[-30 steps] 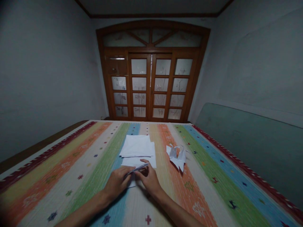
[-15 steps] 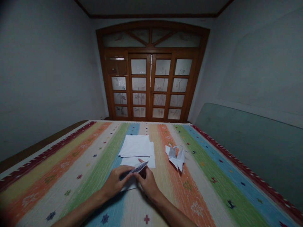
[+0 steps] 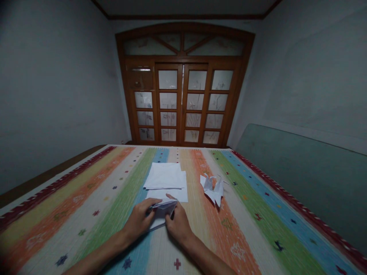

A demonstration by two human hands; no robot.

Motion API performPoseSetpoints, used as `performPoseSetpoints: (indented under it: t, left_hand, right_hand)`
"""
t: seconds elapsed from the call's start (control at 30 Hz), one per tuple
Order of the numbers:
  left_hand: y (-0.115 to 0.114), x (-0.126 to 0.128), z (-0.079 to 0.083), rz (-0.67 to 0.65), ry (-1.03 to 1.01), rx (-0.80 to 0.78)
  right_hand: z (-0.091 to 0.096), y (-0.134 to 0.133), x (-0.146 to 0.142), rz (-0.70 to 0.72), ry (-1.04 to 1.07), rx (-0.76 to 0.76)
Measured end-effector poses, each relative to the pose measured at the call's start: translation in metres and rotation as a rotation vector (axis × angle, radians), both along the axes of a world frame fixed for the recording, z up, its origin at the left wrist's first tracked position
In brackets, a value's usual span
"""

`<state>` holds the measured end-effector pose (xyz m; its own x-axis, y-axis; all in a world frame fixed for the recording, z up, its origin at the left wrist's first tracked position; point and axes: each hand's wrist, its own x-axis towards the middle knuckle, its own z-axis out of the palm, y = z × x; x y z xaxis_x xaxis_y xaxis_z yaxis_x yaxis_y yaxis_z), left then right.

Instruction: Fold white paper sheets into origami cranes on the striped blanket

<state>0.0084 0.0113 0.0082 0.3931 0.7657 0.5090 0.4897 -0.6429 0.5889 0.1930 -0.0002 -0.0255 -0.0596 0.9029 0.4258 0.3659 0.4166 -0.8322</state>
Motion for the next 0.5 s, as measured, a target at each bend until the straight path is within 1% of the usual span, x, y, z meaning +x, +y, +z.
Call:
performPoseSetpoints:
  t: [0.17,0.27,0.37,0.5]
  left_hand:
    - [0.005,-0.003,-0.001,0.059,-0.048,0.013]
    - [0.002,-0.001,0.002,0.039,-0.045,0.016]
    - [-0.002,0.003,0.004,0.01,0.017,0.032]
    - [-0.007,0.007,0.003,0.034,0.164,0.082]
  right_hand:
    - [-0.001,-0.003,0.002,0.044,-0.088,0.08]
    - [0.002,-0.005,0.001,0.067,-0.115,0.098]
    - [0.008,-0.008,-0.002,0.099,-0.118,0.099]
    - [0.014,-0.013,-0.005,0.124,-0.101,0.065]
